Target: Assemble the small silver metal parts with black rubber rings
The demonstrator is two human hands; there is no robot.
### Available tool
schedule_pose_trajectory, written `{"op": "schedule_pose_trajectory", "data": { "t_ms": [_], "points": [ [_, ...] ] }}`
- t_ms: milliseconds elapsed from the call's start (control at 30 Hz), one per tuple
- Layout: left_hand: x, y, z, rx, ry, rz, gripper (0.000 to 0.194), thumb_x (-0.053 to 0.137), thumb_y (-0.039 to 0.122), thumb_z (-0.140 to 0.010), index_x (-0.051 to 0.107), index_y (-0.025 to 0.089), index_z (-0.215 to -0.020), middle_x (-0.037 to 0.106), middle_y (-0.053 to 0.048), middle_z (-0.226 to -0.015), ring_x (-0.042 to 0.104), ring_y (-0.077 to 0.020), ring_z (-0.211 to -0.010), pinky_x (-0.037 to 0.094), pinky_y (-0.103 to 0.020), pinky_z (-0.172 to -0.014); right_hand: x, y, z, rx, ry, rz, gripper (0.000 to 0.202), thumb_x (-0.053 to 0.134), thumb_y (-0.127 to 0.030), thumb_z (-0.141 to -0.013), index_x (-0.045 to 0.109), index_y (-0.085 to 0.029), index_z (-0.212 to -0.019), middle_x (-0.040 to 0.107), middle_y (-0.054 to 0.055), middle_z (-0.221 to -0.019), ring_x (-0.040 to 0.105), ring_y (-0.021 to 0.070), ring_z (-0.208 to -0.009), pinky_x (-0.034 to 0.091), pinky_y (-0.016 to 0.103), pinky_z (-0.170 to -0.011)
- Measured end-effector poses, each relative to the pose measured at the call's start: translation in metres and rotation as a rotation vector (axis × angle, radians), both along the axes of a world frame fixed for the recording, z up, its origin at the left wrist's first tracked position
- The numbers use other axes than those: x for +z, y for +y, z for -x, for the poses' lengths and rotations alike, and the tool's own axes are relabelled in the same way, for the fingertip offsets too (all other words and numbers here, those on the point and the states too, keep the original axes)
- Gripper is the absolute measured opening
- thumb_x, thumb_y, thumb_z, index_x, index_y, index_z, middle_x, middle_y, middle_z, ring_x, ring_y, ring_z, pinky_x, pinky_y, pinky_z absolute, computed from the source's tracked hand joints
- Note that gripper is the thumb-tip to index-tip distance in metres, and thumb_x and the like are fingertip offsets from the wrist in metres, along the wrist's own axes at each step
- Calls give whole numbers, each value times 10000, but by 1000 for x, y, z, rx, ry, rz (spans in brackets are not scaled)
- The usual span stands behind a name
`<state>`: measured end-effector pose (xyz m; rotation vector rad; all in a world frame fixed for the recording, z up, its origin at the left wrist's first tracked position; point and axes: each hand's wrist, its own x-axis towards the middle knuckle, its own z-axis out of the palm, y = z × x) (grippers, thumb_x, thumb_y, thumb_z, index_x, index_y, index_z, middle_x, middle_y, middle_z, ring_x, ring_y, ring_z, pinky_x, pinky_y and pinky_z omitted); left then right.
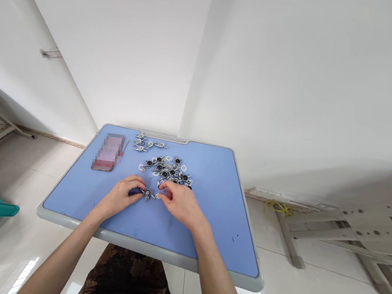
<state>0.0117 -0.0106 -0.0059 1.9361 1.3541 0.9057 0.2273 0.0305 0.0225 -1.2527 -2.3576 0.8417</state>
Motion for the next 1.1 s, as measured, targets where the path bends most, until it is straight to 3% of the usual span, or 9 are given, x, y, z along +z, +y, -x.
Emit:
{"op": "schedule_pose_trajectory", "data": {
  "t_ms": [267, 567, 767, 867, 1100],
  "points": [
    [3, 0, 2, -8, -10, 18, 345, 462, -9, -744, 643, 203, -948, 605, -43, -1048, 580, -171, -971, 463, -328, -887, -3, -2, 0, 9, -184, -52, 202, 600, -270, -821, 623, -252, -1020, 646, -1, -689, 581, 168, -632, 355, 266, -587],
    [4, 0, 2, -8, 8, 9, 348, 444, -14, -742, 640, 198, -936, 618, -38, -1034, 587, -169, -969, 457, -322, -893, 0, -2, 2, -10, -229, 18, 60, 571, -235, -850, 616, -205, -878, 670, 36, -757, 598, 190, -678, 344, 269, -586],
    [1, 1, 3, -4, 4, -6, 340, 452, -12, -754, 638, 194, -949, 621, -38, -1038, 589, -166, -972, 457, -315, -894, -4, -2, 2, 34, -177, -2, 295, 555, -235, -861, 560, -248, -1155, 679, 14, -767, 611, 199, -722, 373, 278, -645],
    [0, 1, 3, -1, -1, -16, 339, 452, -17, -752, 639, 189, -945, 625, -38, -1027, 589, -163, -964, 457, -313, -891, -6, 0, 2, 47, -179, -1, 227, 533, -233, -871, 589, -262, -1089, 671, 5, -747, 605, 188, -707, 366, 273, -636],
    [2, 2, 3, 141, -53, -105, 297, 460, 7, -775, 654, 191, -904, 648, -39, -957, 603, -161, -882, 482, -274, -752, -3, 4, -3, -9, -157, 29, 210, 545, -285, -850, 574, -246, -1054, 629, -8, -722, 569, 167, -673, 353, 251, -602]
  ]
}}
